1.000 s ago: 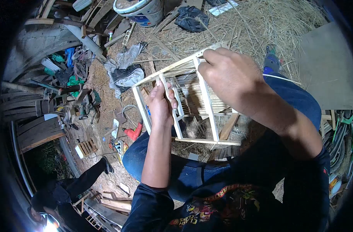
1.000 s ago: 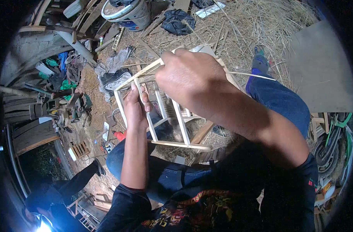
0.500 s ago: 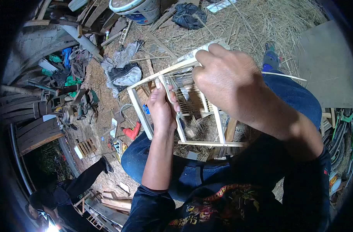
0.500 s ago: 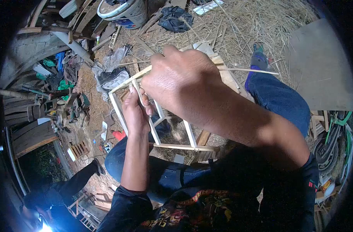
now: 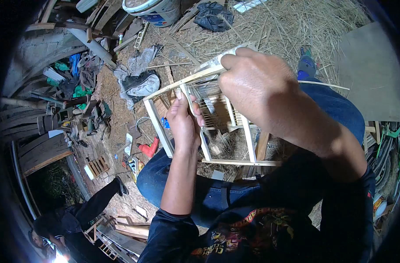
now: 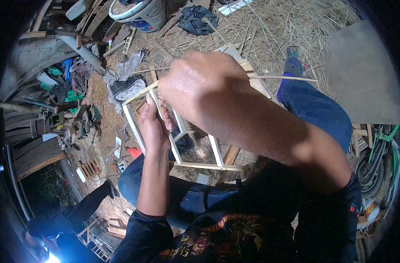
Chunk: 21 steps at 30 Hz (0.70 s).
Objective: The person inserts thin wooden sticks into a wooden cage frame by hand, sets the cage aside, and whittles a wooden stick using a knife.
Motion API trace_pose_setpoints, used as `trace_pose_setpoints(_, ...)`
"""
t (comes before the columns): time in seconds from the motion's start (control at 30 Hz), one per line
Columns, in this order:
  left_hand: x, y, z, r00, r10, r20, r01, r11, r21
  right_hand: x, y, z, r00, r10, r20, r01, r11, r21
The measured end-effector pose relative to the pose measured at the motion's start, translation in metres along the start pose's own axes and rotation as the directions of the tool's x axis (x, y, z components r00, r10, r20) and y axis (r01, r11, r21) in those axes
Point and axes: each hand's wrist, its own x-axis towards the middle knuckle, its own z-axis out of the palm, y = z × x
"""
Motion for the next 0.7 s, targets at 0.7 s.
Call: trace_pose_setpoints(0.7,0.001,-0.002,0.0,1.0,0.012,0.006,-0.012,1.0,-0.01,0.016,-0.003,-0.014,0.952,0.103,0.289,-0.096,0.995,-0.039)
